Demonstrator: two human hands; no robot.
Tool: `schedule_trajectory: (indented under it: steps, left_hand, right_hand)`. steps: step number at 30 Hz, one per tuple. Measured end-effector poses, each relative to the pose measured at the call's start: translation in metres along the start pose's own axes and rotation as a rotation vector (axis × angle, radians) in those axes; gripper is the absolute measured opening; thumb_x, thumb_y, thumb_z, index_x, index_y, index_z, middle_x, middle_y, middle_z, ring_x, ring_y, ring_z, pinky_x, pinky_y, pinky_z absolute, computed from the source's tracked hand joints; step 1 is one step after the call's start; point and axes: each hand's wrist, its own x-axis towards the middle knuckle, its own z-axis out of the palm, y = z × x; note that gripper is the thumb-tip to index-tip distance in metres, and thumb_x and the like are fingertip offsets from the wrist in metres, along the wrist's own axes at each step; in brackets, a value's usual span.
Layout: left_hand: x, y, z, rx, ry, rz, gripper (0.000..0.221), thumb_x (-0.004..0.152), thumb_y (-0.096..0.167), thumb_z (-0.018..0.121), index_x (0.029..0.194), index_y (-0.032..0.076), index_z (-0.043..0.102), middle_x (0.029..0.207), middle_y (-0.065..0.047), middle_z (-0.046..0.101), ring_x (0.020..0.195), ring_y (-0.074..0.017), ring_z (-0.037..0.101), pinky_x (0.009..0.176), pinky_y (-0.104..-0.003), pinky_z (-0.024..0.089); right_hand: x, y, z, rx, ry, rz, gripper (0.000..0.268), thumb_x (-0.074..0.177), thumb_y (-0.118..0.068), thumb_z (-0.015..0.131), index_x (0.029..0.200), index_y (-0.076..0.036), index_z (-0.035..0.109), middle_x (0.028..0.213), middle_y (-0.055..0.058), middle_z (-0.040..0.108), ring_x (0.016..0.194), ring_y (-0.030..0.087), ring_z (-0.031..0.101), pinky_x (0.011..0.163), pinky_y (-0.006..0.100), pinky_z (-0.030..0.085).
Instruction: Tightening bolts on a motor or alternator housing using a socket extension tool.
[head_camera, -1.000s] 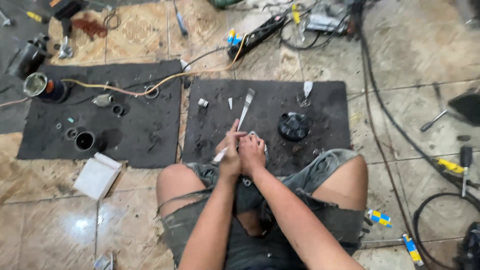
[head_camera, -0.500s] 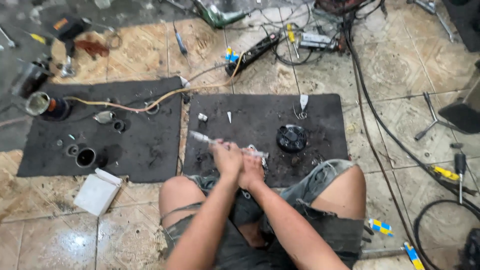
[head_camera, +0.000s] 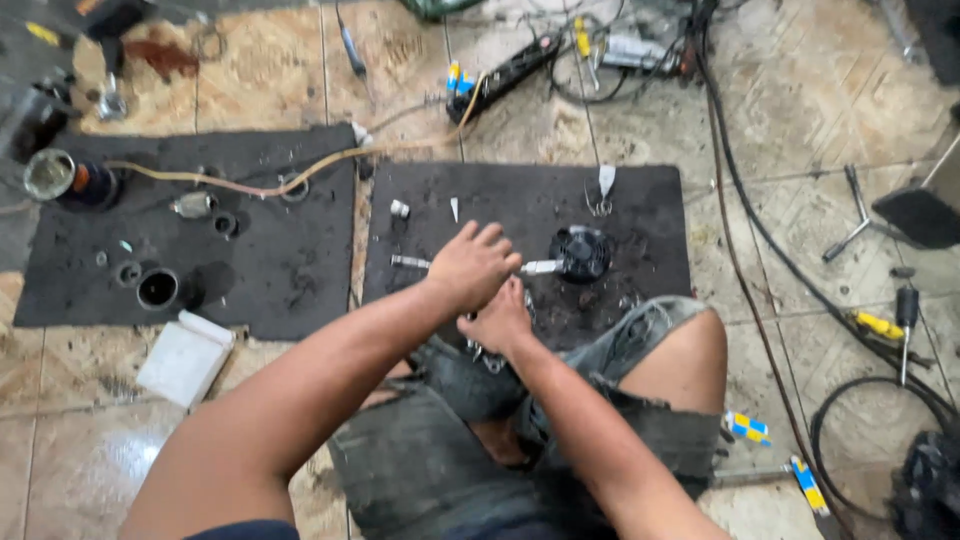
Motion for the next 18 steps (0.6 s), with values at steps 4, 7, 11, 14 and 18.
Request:
schedule_trajectory:
  steps: [4,7,11,14,18]
  left_hand:
    - [-0.010,-0.005,-0.008,-0.142,-0.165,-0.150,0.037,0.096,0.027,0.054,0.134,0.026,0.053,0.104,-0.011,0.075,0.101,-0.0388,0.074,0.082,-0.051,0.060]
    - [-0.038,-0.011,-0.036,-0.283,-0.099,-0.396,0.043,0.092,0.032,0.058,0.132,0.020,0.047,0.099,-0.014,0.075,0.094,-0.0409,0.075,0.079,-0.056,0.060]
    - [-0.094,0.009,-0.091,-0.506,0.100,-0.725,0.029,0.100,0.022,0.051,0.128,0.014,0.047,0.101,-0.020,0.072,0.095,-0.0471,0.072,0.080,-0.061,0.057]
    - [-0.132,0.036,-0.078,-0.610,0.125,-0.803,0.033,0.100,0.025,0.057,0.128,0.010,0.050,0.098,-0.024,0.073,0.096,-0.0490,0.072,0.078,-0.062,0.056]
    - [-0.170,0.082,-0.058,-0.719,0.101,-0.903,0.036,0.099,0.030,0.059,0.130,0.014,0.054,0.100,-0.023,0.075,0.096,-0.0493,0.072,0.081,-0.062,0.056]
  right_hand:
    - [-0.014,-0.008,-0.023,-0.016,0.030,0.041,0.085,0.080,-0.061,0.062,0.145,-0.006,0.052,0.150,0.014,0.049,0.145,0.030,0.036,0.121,0.049,0.020]
    - [-0.016,-0.016,-0.034,-0.064,0.074,0.029,0.079,0.085,-0.057,0.065,0.145,-0.007,0.050,0.147,0.011,0.052,0.142,0.028,0.040,0.113,0.054,0.033]
    - [-0.001,-0.013,-0.032,-0.014,0.001,0.090,0.086,0.092,-0.061,0.062,0.156,-0.008,0.040,0.160,0.011,0.043,0.152,0.033,0.030,0.115,0.068,0.028]
    - [0.018,0.010,0.001,-0.085,0.228,-0.012,0.060,0.077,-0.065,0.075,0.118,-0.024,0.057,0.122,-0.003,0.062,0.124,0.026,0.053,0.088,0.061,0.046]
    - [0.018,0.000,-0.034,-0.075,0.062,0.098,0.058,0.086,-0.074,0.059,0.116,-0.025,0.056,0.128,-0.001,0.061,0.129,0.024,0.050,0.091,0.063,0.046]
